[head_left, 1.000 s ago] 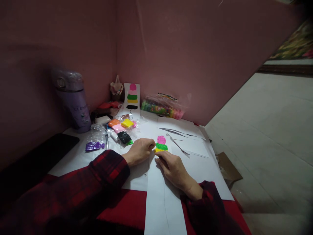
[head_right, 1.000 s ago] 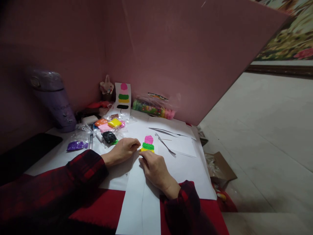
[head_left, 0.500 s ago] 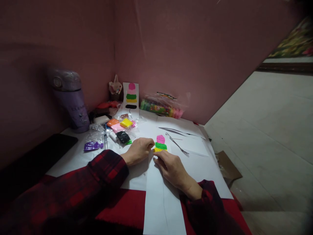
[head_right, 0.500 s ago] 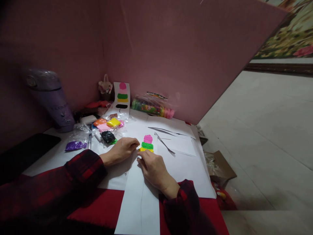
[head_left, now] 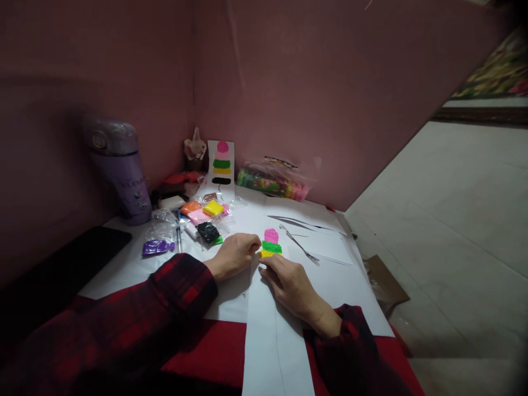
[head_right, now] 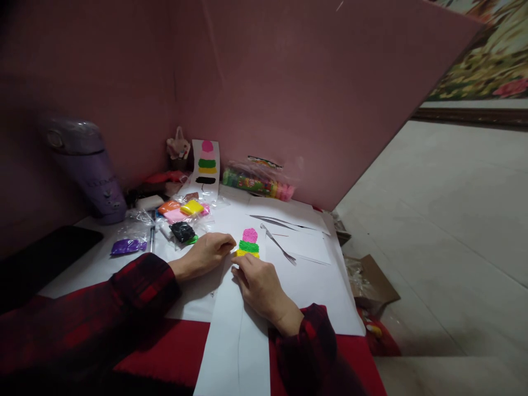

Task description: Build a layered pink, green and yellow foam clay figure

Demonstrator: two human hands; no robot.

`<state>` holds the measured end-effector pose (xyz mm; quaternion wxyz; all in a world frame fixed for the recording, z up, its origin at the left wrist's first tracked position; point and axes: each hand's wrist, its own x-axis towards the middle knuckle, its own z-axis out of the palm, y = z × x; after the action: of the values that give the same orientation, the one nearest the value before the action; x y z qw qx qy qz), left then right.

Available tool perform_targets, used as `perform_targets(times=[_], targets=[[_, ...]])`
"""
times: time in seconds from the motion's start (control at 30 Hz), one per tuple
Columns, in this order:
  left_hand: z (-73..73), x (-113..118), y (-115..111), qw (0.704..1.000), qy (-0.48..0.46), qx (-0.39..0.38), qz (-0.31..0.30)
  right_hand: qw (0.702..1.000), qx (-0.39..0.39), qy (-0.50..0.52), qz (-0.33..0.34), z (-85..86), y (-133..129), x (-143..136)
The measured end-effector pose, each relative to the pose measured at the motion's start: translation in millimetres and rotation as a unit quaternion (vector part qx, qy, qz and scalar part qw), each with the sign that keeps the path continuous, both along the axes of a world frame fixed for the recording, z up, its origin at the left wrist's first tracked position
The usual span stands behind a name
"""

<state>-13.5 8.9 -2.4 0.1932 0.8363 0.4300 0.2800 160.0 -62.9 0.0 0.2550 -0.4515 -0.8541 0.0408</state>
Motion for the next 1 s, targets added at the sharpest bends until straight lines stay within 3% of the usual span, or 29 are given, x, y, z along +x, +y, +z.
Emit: perform_targets(times=[1.0], targets=[[0.6,0.2,-0.9,1.000,0.000,-0.002,0.000,1.000,-0.017,0.010,0.002,0.1,-0.1,0.3]])
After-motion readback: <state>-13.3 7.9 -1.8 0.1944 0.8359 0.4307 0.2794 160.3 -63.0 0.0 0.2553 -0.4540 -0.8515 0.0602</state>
